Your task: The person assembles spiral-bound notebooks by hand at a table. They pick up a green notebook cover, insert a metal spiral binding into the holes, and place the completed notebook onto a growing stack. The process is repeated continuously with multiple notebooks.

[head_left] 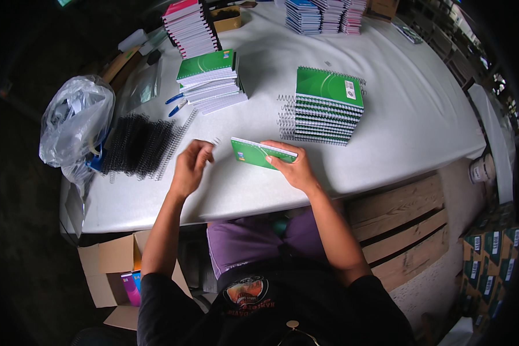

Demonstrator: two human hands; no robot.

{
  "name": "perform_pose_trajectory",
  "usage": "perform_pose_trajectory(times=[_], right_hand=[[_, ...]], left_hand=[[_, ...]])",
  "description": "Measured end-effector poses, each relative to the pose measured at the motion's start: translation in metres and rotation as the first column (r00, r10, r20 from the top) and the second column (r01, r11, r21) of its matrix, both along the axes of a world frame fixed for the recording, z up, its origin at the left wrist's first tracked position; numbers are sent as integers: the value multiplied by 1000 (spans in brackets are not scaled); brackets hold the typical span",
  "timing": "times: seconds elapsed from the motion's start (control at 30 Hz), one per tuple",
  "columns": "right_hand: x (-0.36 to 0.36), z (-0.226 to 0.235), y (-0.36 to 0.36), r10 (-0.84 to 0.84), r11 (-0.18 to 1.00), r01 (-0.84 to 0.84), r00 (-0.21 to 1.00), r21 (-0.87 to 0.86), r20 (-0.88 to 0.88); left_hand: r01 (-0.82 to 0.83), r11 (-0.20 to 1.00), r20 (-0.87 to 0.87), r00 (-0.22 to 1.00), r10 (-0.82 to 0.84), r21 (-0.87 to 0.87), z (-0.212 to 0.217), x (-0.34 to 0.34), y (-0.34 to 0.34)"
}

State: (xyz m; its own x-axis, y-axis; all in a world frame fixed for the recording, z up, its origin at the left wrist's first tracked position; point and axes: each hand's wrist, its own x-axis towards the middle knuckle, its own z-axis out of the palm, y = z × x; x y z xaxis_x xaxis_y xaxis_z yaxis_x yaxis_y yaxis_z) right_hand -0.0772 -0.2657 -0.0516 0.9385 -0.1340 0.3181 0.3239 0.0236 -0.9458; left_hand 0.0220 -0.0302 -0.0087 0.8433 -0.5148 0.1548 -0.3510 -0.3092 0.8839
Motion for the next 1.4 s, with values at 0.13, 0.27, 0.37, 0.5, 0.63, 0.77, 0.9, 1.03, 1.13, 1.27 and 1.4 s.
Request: perform_pose_trajectory(times=[0.13, 0.27, 0.37, 0.5, 0.63, 0.77, 0.9, 1.03, 1.13, 1.27, 1.4], right_hand=[[0, -3, -1, 33, 999, -33, 999, 0, -29], [-2, 0, 1, 23, 1000, -23, 999, -9, -33], [-2, 0, 1, 29, 1000, -29, 999, -10, -38], [-4, -3, -1, 51, 999, -50, 997, 9, -54], [-5, 1, 1, 40, 999, -41, 999, -20, -25], [-5, 4, 5, 62, 997, -63, 997, -38, -35], [-7, 1, 0, 77, 996, -79, 996, -50, -55], [-7, 1, 0, 77, 996, -78, 996, -32, -39], [-6, 1, 3, 85, 996, -87, 995, -28, -47], [-8, 5, 1, 65, 995, -65, 998, -79, -13], [-10, 5, 4, 40, 995, -40, 999, -89, 3]], left_hand=[[72, 991, -17, 997, -70, 115, 13, -9, -18], [39, 979, -65, 997, -27, 200, 16, -4, -18], [87, 980, -185, 981, -53, 180, 12, 4, -15], [168, 980, -497, 862, -95, 104, 30, 7, -20], [226, 973, -705, 698, -130, 44, 33, 19, -16], [233, 969, -862, 470, -189, -85, 26, 39, -7], [271, 962, -445, 866, -229, 33, 44, 30, -15], [306, 896, -12, 948, -319, 321, 58, 19, -14], [405, 843, 9, 900, -436, 353, 54, 11, -10], [71, 878, 384, 880, -279, 473, 19, -1, -11], [-64, 909, 478, 864, -156, 412, -20, -8, 2]])
